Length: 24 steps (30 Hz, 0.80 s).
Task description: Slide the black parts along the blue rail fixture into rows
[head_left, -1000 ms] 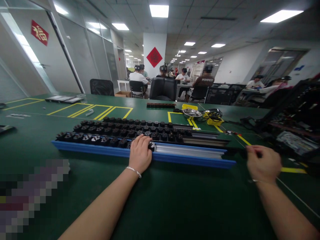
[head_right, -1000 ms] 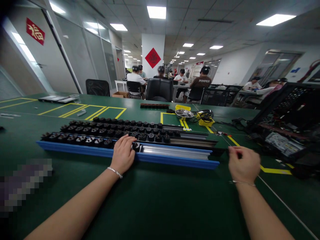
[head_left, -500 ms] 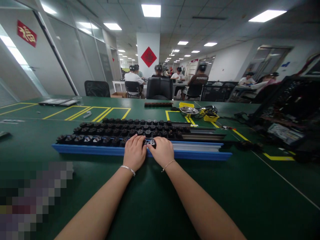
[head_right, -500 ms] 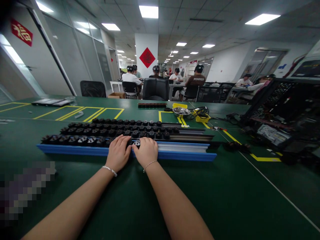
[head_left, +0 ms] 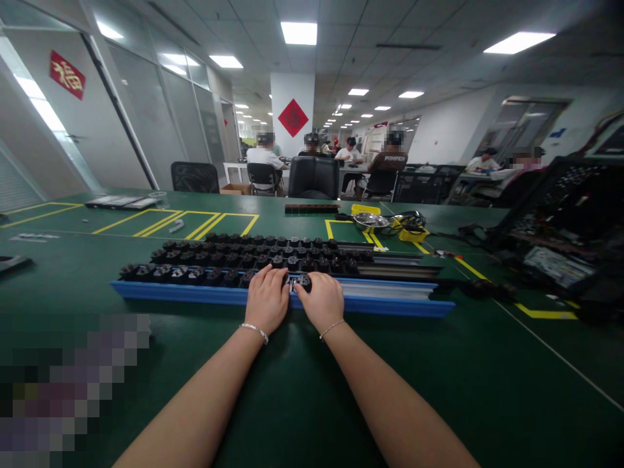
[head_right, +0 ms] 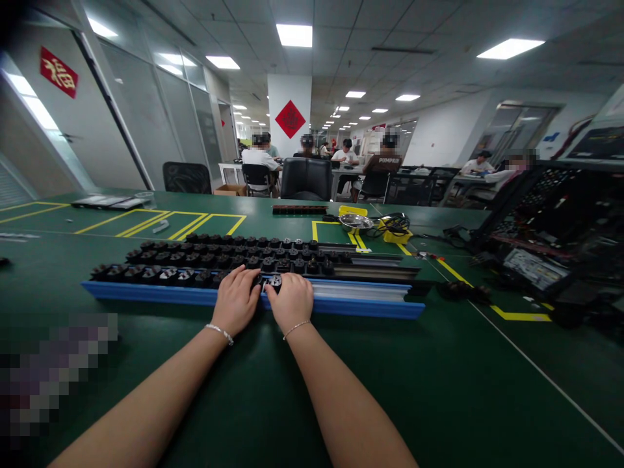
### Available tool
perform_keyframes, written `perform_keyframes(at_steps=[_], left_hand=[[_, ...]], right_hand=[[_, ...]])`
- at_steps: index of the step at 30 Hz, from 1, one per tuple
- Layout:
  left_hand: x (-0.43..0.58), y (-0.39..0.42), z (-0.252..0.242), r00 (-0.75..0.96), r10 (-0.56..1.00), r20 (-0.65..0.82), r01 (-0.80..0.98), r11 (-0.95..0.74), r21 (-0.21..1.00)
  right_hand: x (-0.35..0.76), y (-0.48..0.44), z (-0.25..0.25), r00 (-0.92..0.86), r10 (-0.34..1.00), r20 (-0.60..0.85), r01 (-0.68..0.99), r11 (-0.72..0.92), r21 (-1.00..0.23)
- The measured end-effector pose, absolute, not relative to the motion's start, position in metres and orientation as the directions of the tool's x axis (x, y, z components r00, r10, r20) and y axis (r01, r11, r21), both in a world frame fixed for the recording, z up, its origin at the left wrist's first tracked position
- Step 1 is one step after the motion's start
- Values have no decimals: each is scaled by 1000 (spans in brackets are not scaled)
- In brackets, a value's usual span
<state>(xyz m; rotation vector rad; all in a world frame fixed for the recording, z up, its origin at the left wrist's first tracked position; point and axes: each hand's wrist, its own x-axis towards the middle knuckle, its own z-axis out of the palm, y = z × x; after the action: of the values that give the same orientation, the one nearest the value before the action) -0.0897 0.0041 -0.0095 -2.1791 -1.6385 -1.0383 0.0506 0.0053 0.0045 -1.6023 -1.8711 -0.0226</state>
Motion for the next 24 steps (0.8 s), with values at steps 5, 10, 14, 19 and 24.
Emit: perform_keyframes(at_steps=[5,10,14,19,24], left_hand=[[-90,4,-10,132,748,651,909,-353,222],[-91,5,-10,131,751,647,909,-352,225],[-91,5,-10,129,756,641,909,-349,229],[-92,5,-11,130,755,643,909,-350,228],[-91,4,-10,127,759,639,912,-342,224]], right_hand=[[53,5,3,-12,870,493,886,237,-397],[54,5,3,-11,869,494,889,235,-393],[55,4,2,-6,868,496,891,230,-392],[57,4,2,1,867,497,894,223,-390],[58,3,3,0,873,487,898,214,-384]])
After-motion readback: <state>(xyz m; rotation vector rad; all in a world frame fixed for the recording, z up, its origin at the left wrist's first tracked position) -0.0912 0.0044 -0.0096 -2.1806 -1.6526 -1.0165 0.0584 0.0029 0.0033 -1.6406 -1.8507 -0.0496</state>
